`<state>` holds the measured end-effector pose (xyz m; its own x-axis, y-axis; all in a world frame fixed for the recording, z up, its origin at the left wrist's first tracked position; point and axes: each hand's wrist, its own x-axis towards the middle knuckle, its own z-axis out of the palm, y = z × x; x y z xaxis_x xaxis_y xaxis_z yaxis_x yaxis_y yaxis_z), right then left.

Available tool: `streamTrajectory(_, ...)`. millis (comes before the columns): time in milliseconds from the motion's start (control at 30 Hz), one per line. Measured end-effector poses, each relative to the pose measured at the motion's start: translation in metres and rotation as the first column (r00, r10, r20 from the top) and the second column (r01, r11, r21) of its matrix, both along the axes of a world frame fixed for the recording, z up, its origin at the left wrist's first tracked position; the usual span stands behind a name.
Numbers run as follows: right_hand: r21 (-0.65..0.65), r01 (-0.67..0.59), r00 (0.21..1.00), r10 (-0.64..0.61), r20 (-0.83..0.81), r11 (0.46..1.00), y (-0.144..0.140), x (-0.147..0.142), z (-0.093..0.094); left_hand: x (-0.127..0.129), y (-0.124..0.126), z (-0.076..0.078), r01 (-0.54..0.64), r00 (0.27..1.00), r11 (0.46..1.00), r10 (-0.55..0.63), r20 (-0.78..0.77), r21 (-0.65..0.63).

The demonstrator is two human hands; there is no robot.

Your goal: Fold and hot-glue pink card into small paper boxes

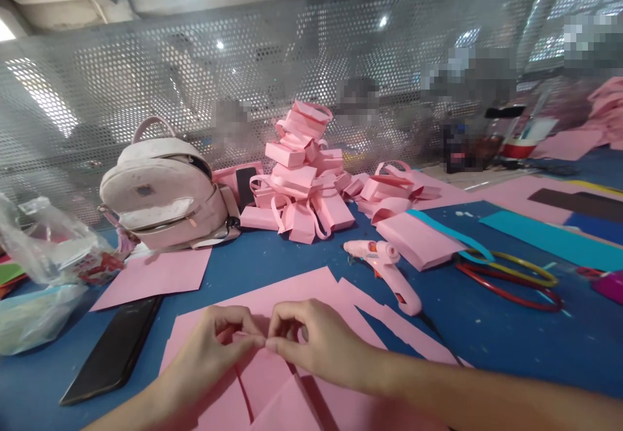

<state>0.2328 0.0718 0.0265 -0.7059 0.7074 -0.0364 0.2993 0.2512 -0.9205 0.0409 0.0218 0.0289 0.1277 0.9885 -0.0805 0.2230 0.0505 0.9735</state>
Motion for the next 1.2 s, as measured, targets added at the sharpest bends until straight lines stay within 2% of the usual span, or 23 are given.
streamTrajectory(200,0.018,-0.052,0.996,0.053,-0.076,0.998,0.002,0.004,0.006,-0.003,0.006,0.000,-0.014,0.997,0.998,0.019,0.078,-0.065)
streamTrajectory(367,-0.013,-0.092,0.993,0.091,-0.074,0.996,0.004,0.005,0.009,-0.007,0.006,0.006,-0.010,0.996,0.998,0.015,0.084,-0.057)
streamTrajectory(533,-0.008,-0.090,0.994,0.089,-0.069,0.996,0.005,0.006,0.010,-0.008,0.006,0.003,-0.028,0.991,0.998,0.034,0.128,-0.049)
streamTrajectory(733,-0.039,-0.004,0.995,0.001,-0.097,0.999,0.004,0.007,0.008,-0.016,0.009,0.004,-0.061,0.979,0.997,0.067,0.192,-0.036)
streamTrajectory(800,-0.052,0.080,0.986,-0.087,-0.144,0.995,0.006,0.007,0.004,-0.018,0.009,0.004,-0.091,0.967,0.995,0.099,0.236,-0.045)
streamTrajectory(900,-0.042,0.270,0.930,-0.272,-0.248,0.962,0.012,0.008,-0.001,-0.021,0.011,0.000,-0.063,0.932,0.998,0.068,0.356,-0.025)
streamTrajectory(967,-0.048,0.337,0.901,-0.337,-0.273,0.940,0.015,0.009,-0.003,-0.022,0.014,-0.003,-0.065,0.924,0.998,0.064,0.378,-0.010)
streamTrajectory(1100,-0.033,0.268,0.931,-0.268,-0.247,0.963,0.014,0.010,-0.003,-0.024,0.015,-0.005,-0.138,0.929,0.990,0.123,0.350,0.017)
streamTrajectory(1200,0.027,0.257,0.946,-0.246,-0.209,0.966,0.010,0.011,-0.003,-0.024,0.012,-0.004,-0.132,0.943,0.990,0.110,0.314,0.051)
